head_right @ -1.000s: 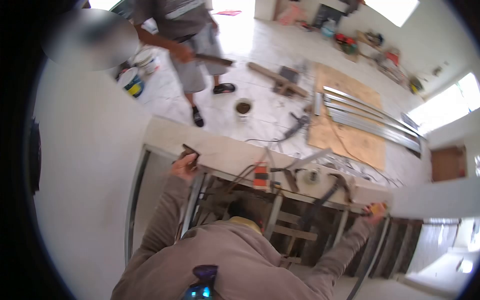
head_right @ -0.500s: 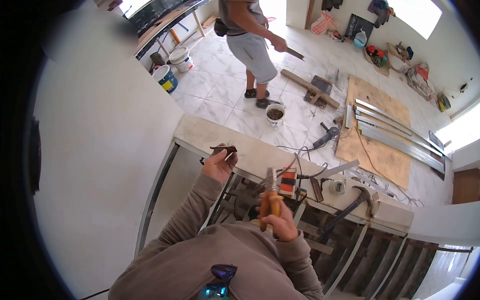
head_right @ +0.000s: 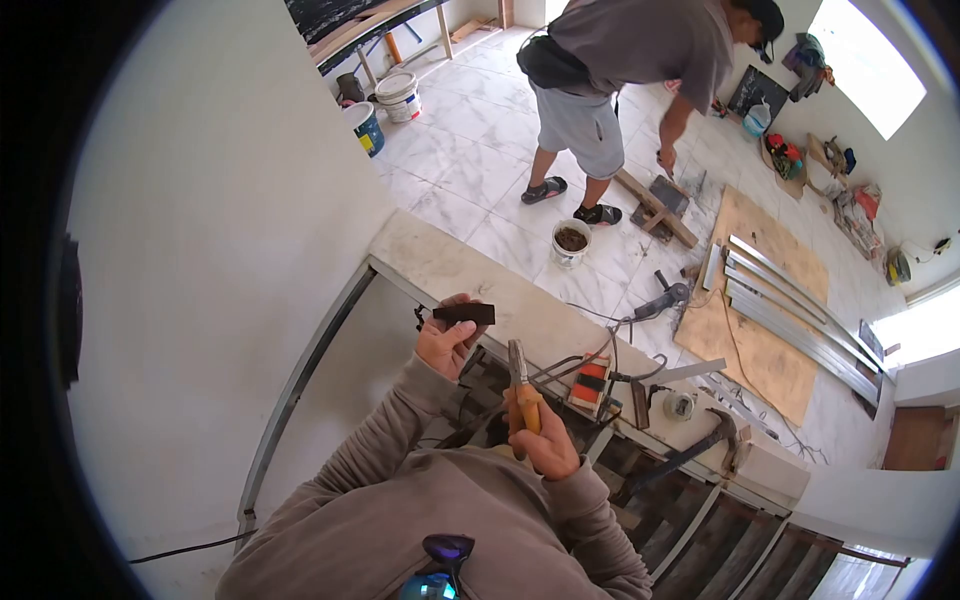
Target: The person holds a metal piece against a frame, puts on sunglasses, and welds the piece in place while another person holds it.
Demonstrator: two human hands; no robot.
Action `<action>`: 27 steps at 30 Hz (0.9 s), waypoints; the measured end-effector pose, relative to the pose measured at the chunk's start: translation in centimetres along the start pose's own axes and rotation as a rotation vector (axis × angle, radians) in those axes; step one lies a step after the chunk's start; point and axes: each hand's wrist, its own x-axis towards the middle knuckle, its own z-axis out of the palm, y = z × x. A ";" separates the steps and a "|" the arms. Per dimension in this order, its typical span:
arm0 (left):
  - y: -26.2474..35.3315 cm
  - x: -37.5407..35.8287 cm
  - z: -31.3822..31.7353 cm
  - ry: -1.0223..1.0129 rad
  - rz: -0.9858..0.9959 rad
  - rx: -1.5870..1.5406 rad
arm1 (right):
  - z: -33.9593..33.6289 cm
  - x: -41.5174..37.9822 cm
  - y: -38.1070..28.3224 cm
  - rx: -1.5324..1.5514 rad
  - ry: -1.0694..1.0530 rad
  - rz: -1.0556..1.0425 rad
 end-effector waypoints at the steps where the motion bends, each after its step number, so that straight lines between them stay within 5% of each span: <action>1: -0.1 -0.1 -0.1 -0.002 -0.001 0.005 | 0.0 0.2 0.0 -0.009 -0.003 0.012; 9: -0.1 -0.5 0.6 -0.027 0.048 0.029 | -0.3 0.1 1.4 0.009 0.002 0.014; 18: -0.5 1.3 -0.3 0.299 -0.178 -0.178 | -0.8 -0.2 2.8 0.028 0.035 0.051; 27: -1.3 2.2 -2.3 0.279 -0.114 -0.243 | -1.3 -0.7 3.6 -0.058 0.135 0.072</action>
